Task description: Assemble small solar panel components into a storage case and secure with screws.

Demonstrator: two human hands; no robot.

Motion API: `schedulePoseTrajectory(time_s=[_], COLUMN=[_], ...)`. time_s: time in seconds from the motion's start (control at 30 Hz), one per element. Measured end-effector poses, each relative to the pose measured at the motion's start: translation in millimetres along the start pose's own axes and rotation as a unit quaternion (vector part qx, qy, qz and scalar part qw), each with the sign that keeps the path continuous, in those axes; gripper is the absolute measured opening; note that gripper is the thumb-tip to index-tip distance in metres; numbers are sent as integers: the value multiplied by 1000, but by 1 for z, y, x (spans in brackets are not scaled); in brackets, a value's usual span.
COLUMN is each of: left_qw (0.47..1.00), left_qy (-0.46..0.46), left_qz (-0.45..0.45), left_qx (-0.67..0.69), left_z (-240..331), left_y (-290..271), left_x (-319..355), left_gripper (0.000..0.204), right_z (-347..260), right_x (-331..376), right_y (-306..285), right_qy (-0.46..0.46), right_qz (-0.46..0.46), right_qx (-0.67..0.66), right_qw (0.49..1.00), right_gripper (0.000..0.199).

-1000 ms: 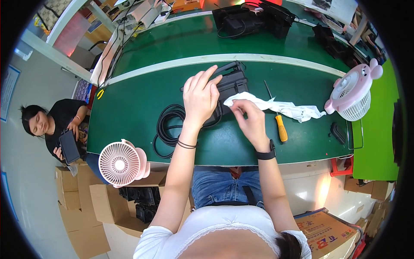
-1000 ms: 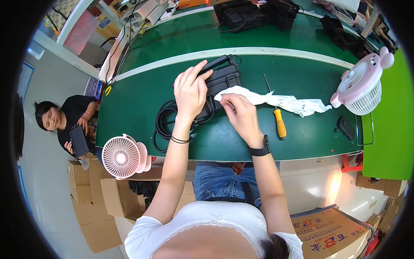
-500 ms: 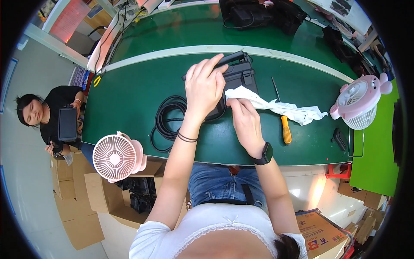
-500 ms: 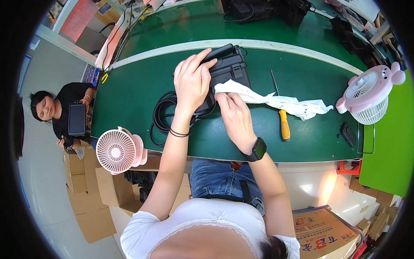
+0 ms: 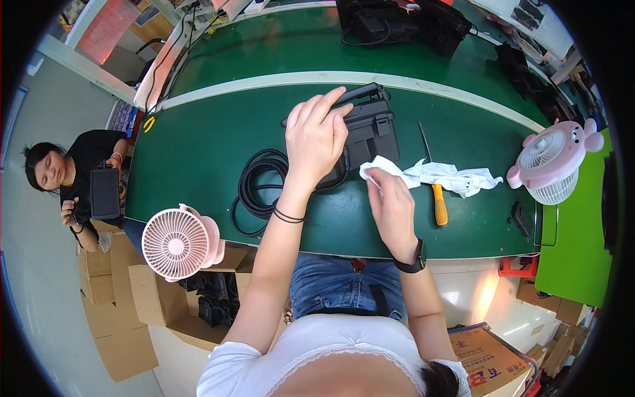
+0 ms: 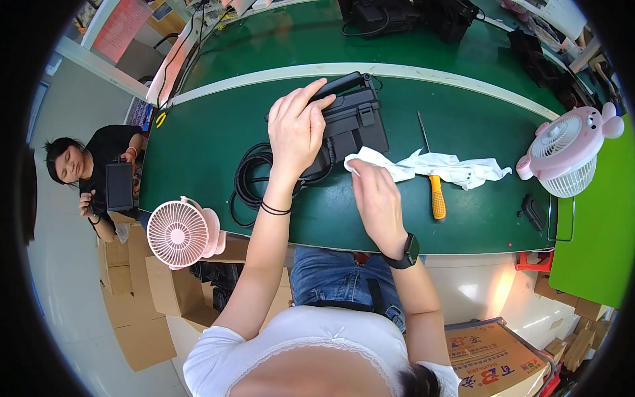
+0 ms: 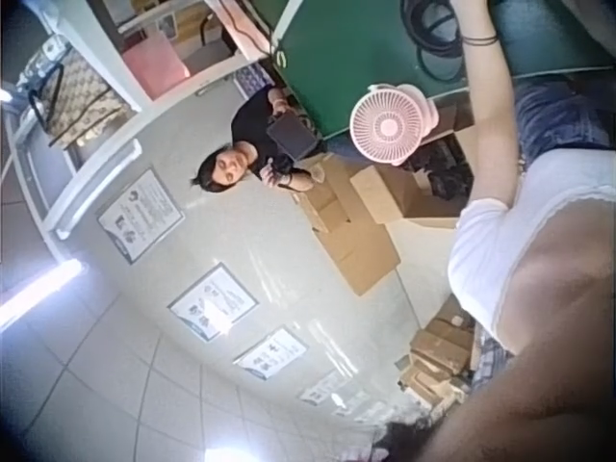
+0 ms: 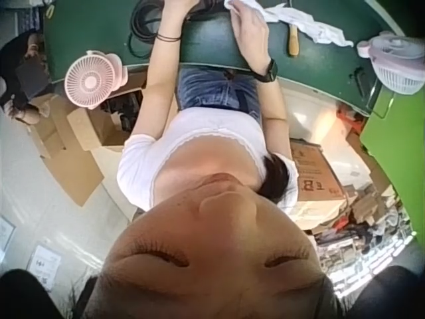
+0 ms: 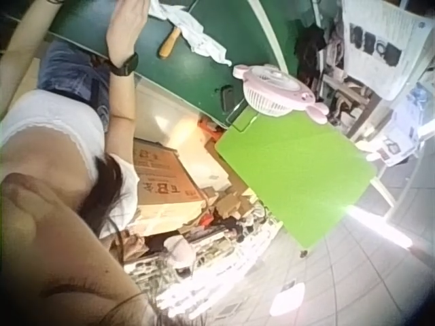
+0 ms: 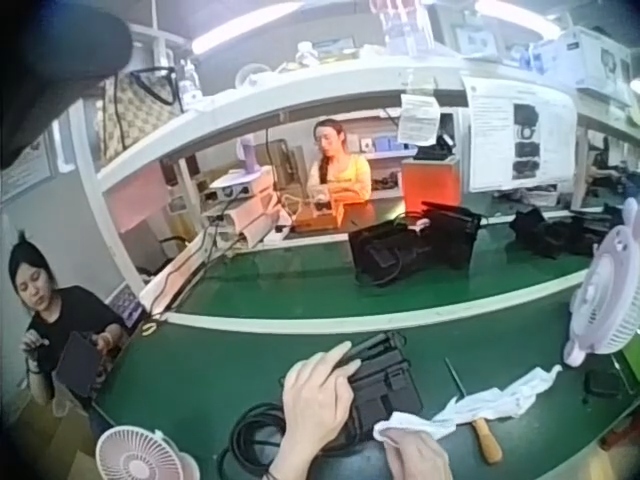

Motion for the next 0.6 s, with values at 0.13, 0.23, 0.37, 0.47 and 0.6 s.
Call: schedulePoseTrajectory(time_s=[0.13,0.23,0.37,0.47,0.6], left_qw=[1000,1000,1000,1000,1000], left_qy=[2,-5,-8,-8,-4], left_qz=[-4,-5,1,4,7], left_qx=[1,1,10,9,6], left_z=[-2,-3,2,1,-1], left_y=[2,1,0,-1,0], left_x=[-3,-2,1,1,-1], left_gripper=[29,29,28,28,28], right_z=[8,15,13,6,11], right_x=[-4,-11,-21,-28,-24], right_y=[1,7,15,14,18], right_qy=[71,43,-24,-77,-80], right_qz=[102,43,17,28,6], right_qx=[-98,-42,78,162,159], right_qw=[987,997,997,983,984], right_gripper=[31,27,29,32,35])
Point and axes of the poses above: each hand's wrist, its own x-axis away from the middle knuckle, its own y-axis out of the palm, z = x × y, the point moved 4 cm from there along -x, towards the middle knuckle, and after that the axes turned 13 degrees about -y, right-handed, at the moved point
